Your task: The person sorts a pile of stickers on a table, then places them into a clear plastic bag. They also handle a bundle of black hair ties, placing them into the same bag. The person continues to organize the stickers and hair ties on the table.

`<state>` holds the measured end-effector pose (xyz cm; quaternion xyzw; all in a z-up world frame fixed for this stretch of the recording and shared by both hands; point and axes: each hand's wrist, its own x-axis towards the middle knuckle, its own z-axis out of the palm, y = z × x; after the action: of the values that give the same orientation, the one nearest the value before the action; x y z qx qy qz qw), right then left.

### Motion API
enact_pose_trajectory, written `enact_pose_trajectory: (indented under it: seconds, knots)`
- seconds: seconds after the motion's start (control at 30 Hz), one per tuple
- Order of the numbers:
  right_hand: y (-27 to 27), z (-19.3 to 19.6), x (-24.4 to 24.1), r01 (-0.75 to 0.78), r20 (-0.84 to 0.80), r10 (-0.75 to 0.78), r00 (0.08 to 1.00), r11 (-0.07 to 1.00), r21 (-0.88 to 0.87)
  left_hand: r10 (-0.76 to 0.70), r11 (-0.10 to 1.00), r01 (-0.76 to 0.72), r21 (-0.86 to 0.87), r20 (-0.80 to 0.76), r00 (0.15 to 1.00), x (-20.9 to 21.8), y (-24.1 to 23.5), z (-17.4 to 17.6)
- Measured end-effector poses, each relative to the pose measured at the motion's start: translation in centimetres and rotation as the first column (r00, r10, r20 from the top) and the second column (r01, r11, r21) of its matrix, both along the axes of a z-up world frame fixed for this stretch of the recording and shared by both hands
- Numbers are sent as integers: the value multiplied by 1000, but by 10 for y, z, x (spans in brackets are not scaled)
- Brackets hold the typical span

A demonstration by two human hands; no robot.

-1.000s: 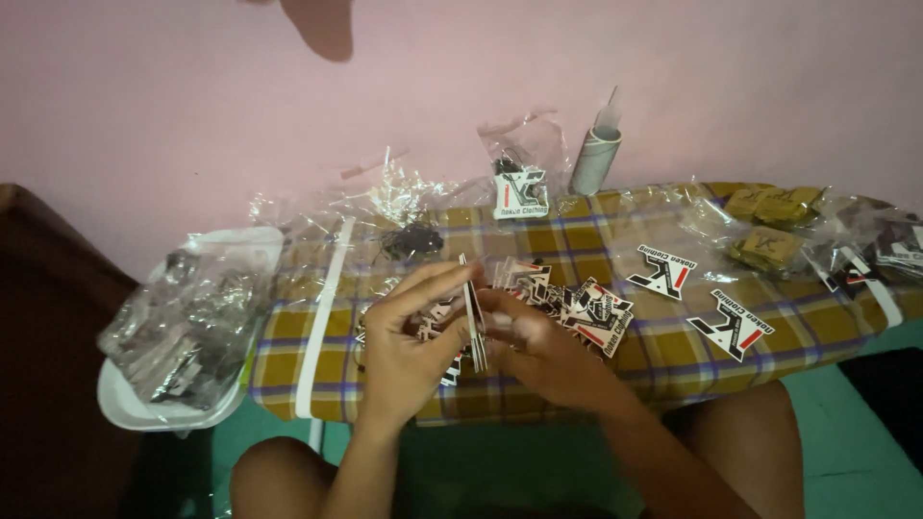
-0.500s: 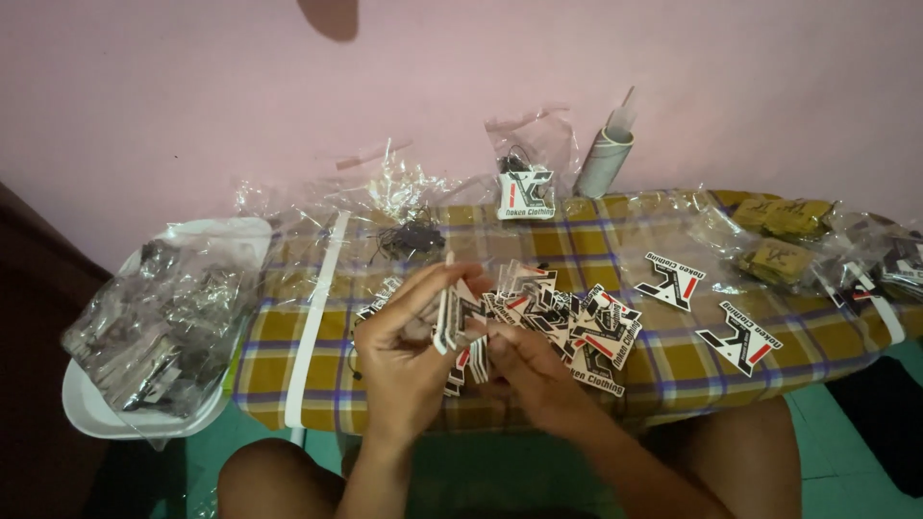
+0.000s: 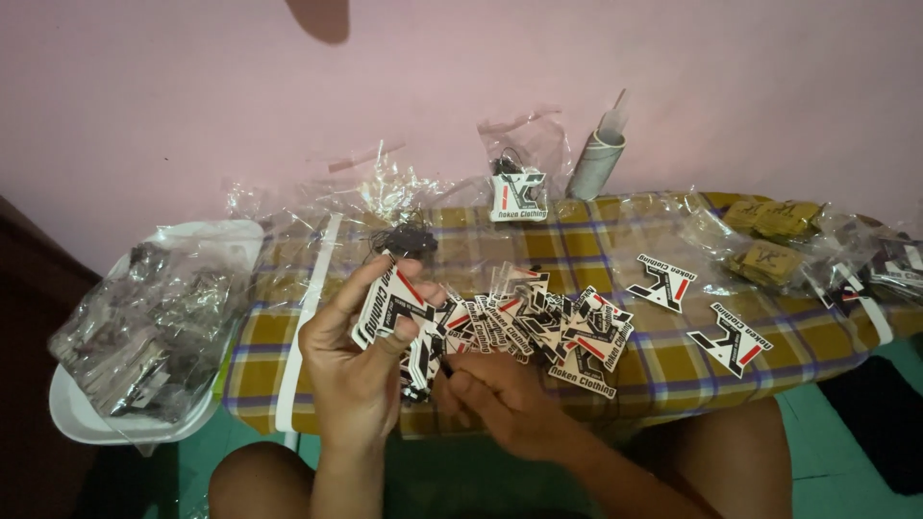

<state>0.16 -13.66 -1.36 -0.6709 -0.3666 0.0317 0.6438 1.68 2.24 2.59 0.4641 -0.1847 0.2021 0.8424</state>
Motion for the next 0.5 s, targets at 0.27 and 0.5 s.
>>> enact_pose_trajectory:
  seconds: [0.27, 0.5]
  knots:
    - [-12, 32, -4, 110, 102, -87, 991, 964, -243, -68, 992, 61, 111, 57, 996, 0, 5, 2]
    - [-82, 60, 18, 360, 0, -436, 900, 742, -565, -127, 972, 90, 219, 161, 979, -8, 4, 8]
